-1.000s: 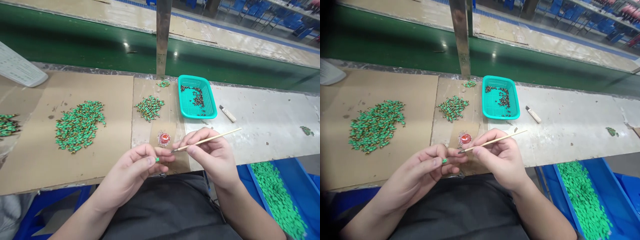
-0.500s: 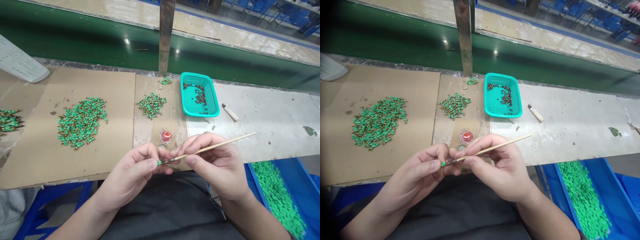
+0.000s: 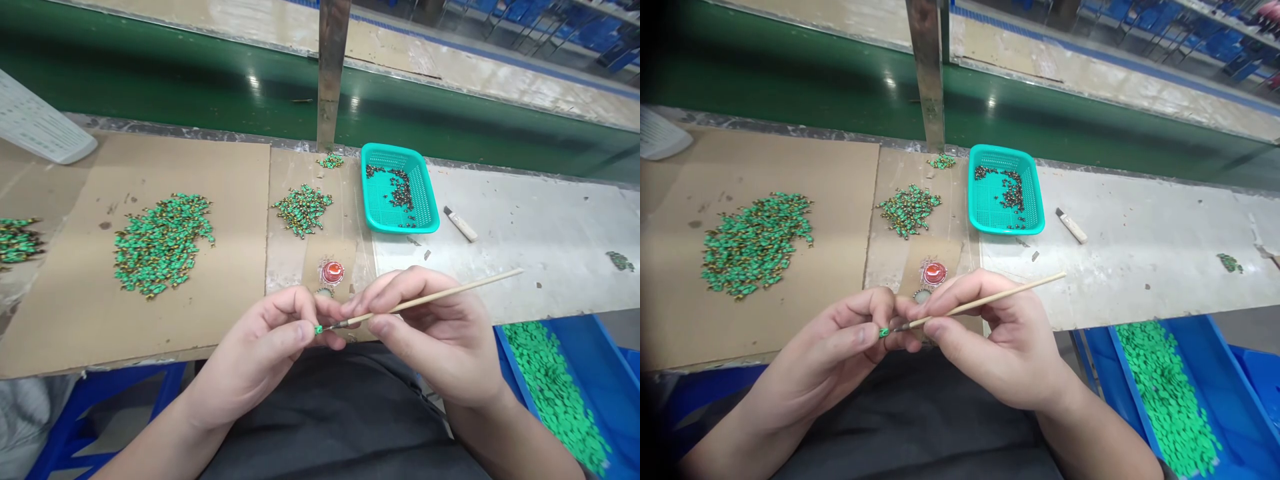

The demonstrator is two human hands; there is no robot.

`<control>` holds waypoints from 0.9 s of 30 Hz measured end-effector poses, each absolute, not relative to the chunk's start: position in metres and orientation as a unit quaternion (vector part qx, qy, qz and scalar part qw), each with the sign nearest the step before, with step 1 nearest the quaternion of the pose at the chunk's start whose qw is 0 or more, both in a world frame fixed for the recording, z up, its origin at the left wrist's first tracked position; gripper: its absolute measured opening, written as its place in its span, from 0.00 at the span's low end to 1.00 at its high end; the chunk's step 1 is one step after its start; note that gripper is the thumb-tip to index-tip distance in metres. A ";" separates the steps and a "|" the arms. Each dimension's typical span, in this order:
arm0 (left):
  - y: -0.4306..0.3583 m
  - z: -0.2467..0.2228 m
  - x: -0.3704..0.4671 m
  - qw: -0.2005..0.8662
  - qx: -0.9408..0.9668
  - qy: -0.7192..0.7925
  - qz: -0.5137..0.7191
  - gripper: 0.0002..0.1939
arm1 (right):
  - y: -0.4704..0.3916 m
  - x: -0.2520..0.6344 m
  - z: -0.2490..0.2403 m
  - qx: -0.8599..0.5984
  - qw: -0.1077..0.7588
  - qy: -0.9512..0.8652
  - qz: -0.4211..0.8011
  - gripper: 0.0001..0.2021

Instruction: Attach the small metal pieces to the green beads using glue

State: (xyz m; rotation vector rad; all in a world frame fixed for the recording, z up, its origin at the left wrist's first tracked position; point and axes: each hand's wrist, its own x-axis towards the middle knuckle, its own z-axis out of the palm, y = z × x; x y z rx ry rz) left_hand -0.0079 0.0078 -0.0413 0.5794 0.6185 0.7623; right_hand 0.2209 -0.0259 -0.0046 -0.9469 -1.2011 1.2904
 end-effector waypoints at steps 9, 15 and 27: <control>0.006 -0.045 -0.012 0.834 0.309 0.278 0.364 0.11 | -0.028 0.221 -0.002 -0.388 0.536 -0.581 0.475 0.11; 0.004 -0.044 -0.015 0.835 0.313 0.274 0.359 0.10 | -0.029 0.222 0.001 -0.397 0.531 -0.591 0.459 0.10; 0.006 -0.044 -0.016 0.846 0.307 0.258 0.350 0.09 | -0.027 0.216 0.001 -0.362 0.567 -0.544 0.502 0.11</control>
